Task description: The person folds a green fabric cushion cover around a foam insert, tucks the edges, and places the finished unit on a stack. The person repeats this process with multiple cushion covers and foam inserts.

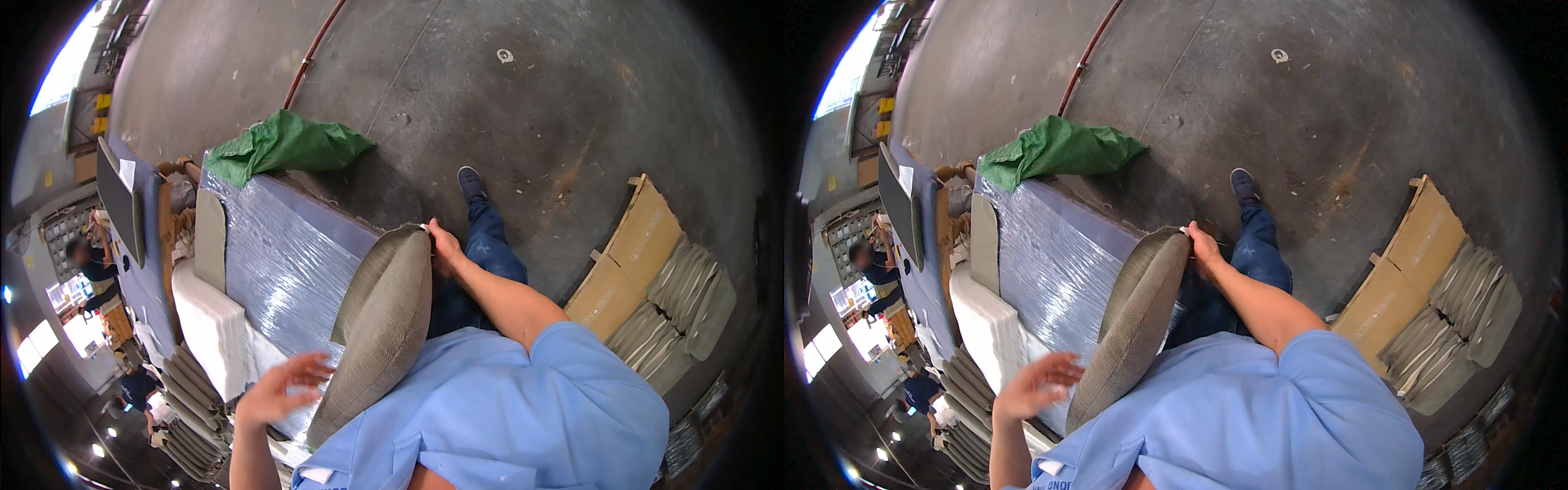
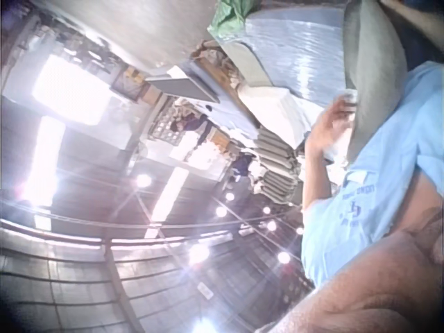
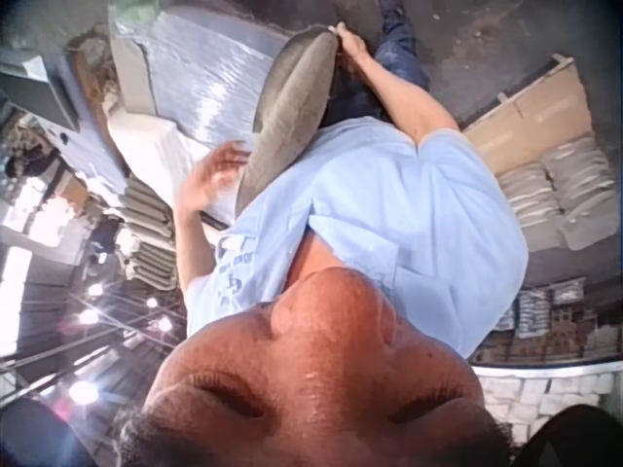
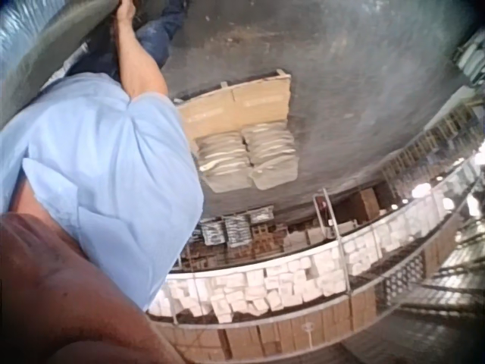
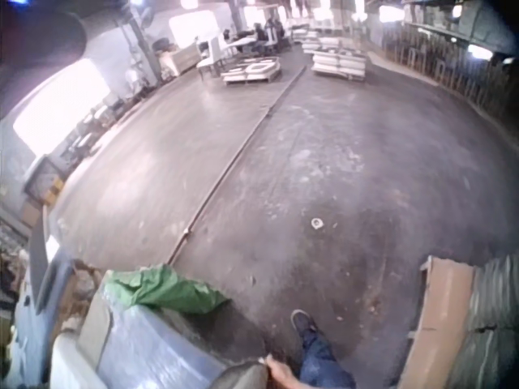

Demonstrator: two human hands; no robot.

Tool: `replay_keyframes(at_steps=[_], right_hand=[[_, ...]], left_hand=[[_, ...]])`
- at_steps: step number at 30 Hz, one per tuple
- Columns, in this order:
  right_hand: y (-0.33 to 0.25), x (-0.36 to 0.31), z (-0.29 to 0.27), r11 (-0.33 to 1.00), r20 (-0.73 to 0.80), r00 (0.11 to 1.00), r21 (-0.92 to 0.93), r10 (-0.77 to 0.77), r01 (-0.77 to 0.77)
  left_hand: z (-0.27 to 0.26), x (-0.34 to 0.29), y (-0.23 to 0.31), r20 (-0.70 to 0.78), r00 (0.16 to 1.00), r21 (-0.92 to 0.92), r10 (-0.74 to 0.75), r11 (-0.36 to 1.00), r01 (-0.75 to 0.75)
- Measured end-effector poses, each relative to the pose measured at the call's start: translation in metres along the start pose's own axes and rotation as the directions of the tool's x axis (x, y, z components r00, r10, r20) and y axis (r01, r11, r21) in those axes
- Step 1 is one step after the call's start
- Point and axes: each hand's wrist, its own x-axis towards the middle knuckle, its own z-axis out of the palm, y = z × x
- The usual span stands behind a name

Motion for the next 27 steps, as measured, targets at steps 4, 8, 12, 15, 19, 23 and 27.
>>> replay_keyframes(at_steps=[4, 8, 12, 15, 19, 23, 27], right_hand=[[0.012, 0.029, -0.027, 0.997, 0.147, 0.988, 0.066, -0.049, 0.040], [-0.005, 0.021, 0.000, 0.967, 0.336, 0.940, 0.253, -0.065, -0.023], [-0.010, 0.038, 0.000, 0.966, 0.407, 0.912, 0.252, -0.047, -0.063], [-0.010, 0.032, -0.005, 0.971, 0.384, 0.921, 0.237, -0.064, -0.031], [0.000, 0.023, 0.005, 0.983, 0.034, 0.998, 0.174, 0.051, -0.056], [0.004, 0.007, 0.004, 0.983, -0.020, 0.998, 0.174, -0.054, 0.057], [0.006, -0.015, -0.001, 0.933, -0.224, 0.969, 0.316, -0.103, 0.172]], left_hand=[[-0.027, 0.168, -0.012, -0.171, 0.964, 0.174, 0.206, 0.969, -0.176], [-0.010, 0.324, -0.030, -0.227, 0.787, 0.780, 0.574, 0.591, -0.206], [0.021, 0.363, -0.014, -0.354, 0.864, 0.735, 0.359, 0.678, 0.019], [0.033, 0.351, -0.017, -0.418, 0.700, 0.745, 0.579, 0.659, -0.101], [0.022, 0.337, -0.009, -0.485, 0.624, 0.747, 0.613, 0.661, -0.069], [0.022, 0.330, -0.005, -0.505, 0.632, 0.725, 0.588, 0.686, -0.060], [0.034, 0.332, -0.011, -0.467, 0.714, 0.693, 0.522, 0.718, -0.071]])
